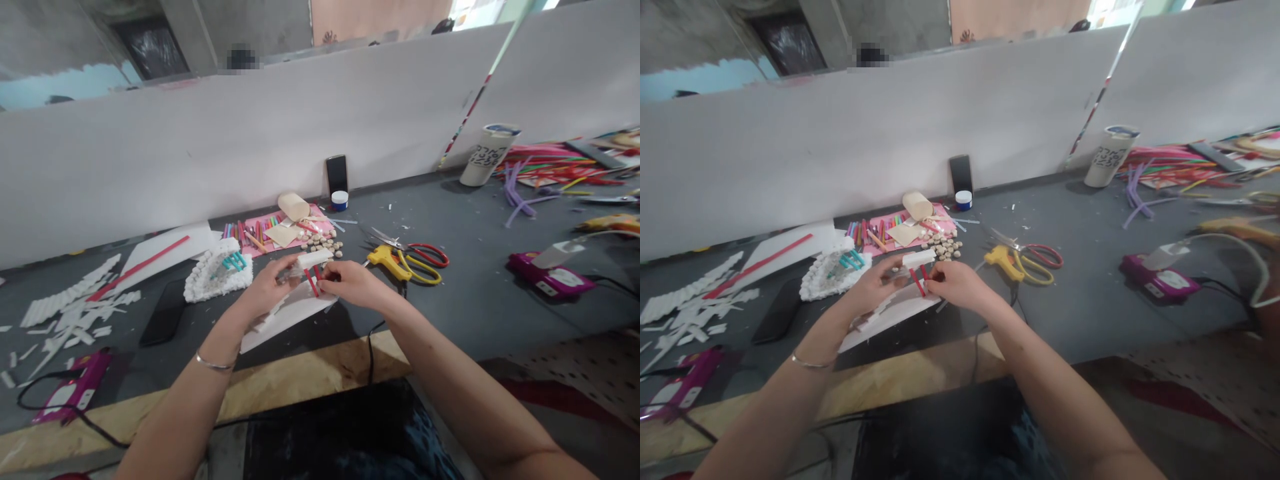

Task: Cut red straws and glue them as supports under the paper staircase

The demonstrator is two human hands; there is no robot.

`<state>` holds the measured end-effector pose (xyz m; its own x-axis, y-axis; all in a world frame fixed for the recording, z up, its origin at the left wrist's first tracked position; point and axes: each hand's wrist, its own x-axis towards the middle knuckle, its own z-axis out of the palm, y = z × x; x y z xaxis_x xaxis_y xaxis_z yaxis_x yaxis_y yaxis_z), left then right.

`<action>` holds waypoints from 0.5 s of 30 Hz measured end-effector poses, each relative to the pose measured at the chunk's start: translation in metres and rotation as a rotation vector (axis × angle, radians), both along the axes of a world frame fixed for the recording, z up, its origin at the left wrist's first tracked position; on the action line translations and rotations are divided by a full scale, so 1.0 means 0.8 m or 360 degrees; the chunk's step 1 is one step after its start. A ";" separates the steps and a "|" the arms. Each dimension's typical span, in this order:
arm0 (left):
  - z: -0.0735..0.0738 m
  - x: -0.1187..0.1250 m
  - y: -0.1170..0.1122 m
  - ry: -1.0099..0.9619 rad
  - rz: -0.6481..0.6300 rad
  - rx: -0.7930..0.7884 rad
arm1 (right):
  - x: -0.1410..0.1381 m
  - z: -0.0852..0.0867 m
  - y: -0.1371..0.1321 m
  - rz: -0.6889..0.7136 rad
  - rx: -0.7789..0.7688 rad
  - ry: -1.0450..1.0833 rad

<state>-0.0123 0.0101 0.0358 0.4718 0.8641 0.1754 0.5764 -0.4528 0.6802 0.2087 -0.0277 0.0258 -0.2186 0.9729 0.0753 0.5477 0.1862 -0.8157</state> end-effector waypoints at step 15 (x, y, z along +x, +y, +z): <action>-0.030 -0.007 0.016 0.0234 -0.0217 0.0357 | -0.015 -0.057 0.022 -0.0119 0.0165 -0.0414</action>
